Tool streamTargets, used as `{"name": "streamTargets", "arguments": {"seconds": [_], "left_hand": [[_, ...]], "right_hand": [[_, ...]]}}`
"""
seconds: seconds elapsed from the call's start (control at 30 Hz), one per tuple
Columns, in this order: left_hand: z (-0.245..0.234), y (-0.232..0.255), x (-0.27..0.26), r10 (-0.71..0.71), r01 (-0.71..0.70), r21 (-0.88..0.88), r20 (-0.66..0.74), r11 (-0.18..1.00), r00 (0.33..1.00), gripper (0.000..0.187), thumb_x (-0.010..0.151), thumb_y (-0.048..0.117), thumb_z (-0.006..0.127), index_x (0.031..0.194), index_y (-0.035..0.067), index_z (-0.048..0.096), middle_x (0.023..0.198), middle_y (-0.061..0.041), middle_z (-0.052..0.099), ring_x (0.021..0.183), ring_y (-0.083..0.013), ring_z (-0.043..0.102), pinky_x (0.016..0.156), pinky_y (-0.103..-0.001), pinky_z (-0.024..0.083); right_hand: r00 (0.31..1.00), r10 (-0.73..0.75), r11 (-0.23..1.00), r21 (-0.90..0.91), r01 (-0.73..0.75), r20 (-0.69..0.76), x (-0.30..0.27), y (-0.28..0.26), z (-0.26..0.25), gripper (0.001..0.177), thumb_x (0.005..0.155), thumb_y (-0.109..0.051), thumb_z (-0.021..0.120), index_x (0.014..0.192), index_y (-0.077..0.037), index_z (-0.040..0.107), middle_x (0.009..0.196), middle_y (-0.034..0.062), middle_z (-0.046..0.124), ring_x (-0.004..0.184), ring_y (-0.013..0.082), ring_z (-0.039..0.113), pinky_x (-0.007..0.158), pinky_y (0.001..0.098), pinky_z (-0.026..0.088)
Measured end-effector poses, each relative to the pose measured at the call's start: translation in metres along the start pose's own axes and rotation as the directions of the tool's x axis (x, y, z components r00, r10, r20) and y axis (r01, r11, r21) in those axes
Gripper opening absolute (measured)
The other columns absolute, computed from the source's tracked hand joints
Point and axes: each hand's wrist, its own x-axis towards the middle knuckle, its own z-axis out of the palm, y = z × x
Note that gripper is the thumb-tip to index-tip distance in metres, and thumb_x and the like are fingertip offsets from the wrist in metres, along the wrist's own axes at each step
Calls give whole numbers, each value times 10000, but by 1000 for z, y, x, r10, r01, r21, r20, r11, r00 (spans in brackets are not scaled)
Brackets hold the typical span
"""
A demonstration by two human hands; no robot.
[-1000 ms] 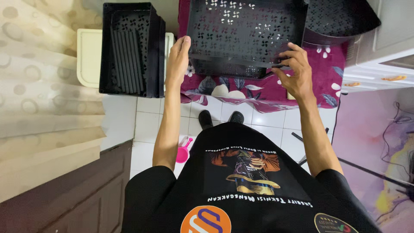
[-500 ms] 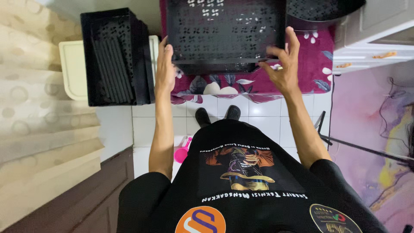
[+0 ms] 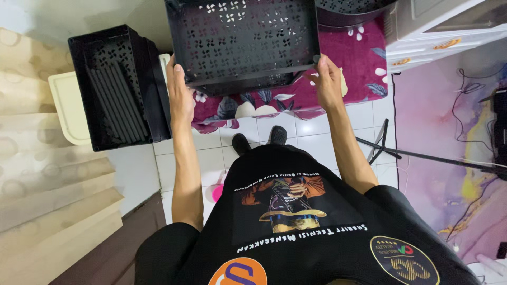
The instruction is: The person assembles a small black plastic stand by inserting two rods into a perforated tray, then wipes the tray with a sponge. The person repeats the assembly and wiping steps on the same tray.
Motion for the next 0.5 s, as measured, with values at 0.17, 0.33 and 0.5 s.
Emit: {"name": "streamTargets", "arguments": {"seconds": [0.17,0.33,0.5], "left_hand": [[1,0,2,13,-12,43,-26,999,1000,588,1128,438,371,1589,76,327,1557,-123,450,1412,-232,495,1146,-394,447],[2,-1,2,7,-6,30,-35,1000,999,589,1137,427,358,1579,39,392,1503,-148,505,1311,-241,532,1104,-392,485],[3,0,3,15,-15,21,-19,1000,1000,593,1131,429,347,1571,32,354,1515,-144,502,1400,-235,525,1157,-377,466]], "right_hand": [[1000,24,999,-30,-24,-10,5,-25,11,541,1115,-465,407,1413,-55,592,1207,33,682,1094,147,634,932,360,537],[1000,15,997,-72,-16,-11,3,-35,14,540,1145,-453,417,1356,-19,659,1064,21,632,1011,135,629,954,375,595],[1000,11,1000,-24,-12,-15,1,-27,9,477,1131,-421,459,1223,0,664,1035,25,657,1004,137,652,952,370,612]]}}
